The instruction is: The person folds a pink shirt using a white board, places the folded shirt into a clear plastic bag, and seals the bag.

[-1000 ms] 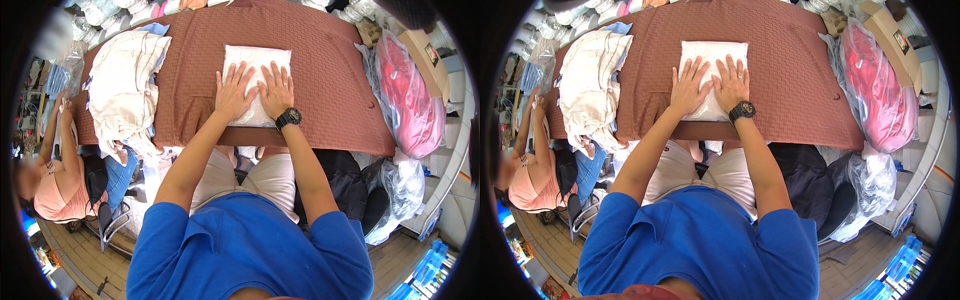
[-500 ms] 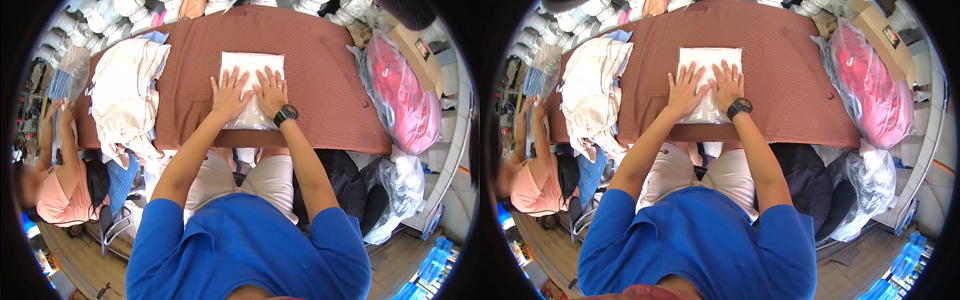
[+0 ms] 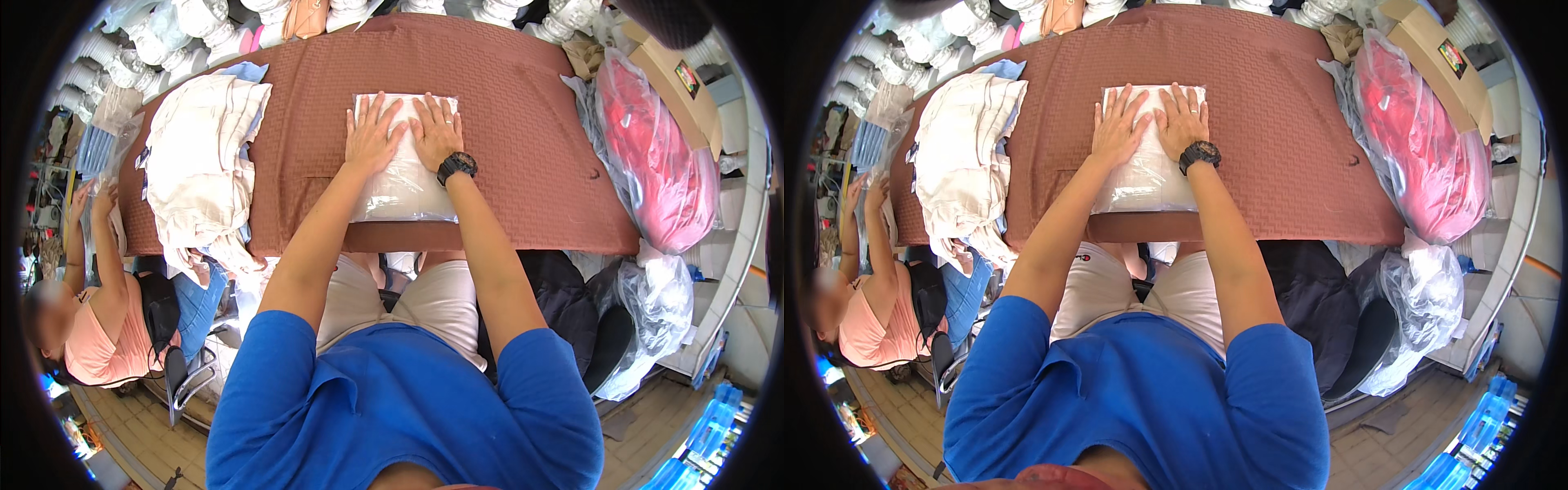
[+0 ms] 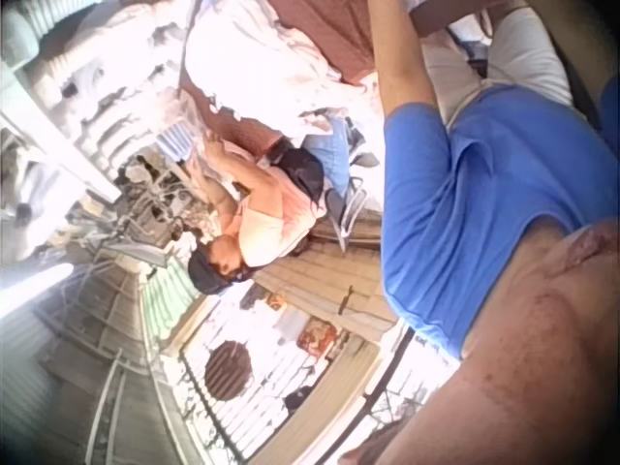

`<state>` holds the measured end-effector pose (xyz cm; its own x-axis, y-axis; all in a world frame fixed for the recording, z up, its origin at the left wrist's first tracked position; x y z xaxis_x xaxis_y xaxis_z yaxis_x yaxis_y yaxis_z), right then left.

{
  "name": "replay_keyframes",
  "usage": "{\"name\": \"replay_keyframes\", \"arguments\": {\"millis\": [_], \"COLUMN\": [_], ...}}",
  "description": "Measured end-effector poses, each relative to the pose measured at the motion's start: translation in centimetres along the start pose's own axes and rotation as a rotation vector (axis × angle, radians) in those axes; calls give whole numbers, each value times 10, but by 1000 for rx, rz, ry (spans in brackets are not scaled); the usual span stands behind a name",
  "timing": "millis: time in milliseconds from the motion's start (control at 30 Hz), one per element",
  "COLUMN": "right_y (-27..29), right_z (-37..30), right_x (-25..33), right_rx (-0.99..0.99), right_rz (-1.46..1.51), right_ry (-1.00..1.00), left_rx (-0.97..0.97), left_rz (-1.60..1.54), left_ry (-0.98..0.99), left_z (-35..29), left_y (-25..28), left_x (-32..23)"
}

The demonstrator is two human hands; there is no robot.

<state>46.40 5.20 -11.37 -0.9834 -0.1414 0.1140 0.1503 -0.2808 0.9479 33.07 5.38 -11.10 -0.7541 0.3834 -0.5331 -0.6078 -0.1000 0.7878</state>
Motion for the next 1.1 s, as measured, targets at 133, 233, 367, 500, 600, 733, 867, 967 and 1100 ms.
{"name": "replay_keyframes", "arguments": {"millis": [133,233,367,500,600,733,867,967,1100], "right_y": [-7,6,43,29,25,25,25,29,33], "right_z": [8,21,-31,-55,-61,-58,-55,-54,-19], "right_x": [-11,-35,9,17,18,18,17,16,2], "right_rx": [48,1,-125,-72,-28,-8,-11,-19,180], "right_rz": [204,432,69,-15,-10,-4,17,9,128], "right_ry": [4,-13,54,84,72,66,60,57,-7], "left_rx": [88,97,35,72,74,86,83,81,192], "left_rz": [-217,-449,-169,-36,-25,-10,-28,-9,-110], "left_ry": [85,98,-88,-140,-117,-98,-100,-110,47], "left_z": [10,24,-23,-53,-60,-58,-55,-52,-19], "left_y": [-3,14,23,9,9,11,11,13,19], "left_x": [22,37,-9,-31,-29,-27,-27,-30,-15]}}
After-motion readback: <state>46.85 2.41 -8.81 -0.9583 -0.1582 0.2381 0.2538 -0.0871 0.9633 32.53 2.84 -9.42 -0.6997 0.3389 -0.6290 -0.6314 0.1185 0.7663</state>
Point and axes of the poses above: each hand's wrist, its own z-axis towards the middle knuckle, its own y-axis out of the back of the hand, x = y × z, the point moved 10 cm from there along z, towards the middle knuckle, and after that the axes turned 13 degrees about -z, right-handed, at the moved point
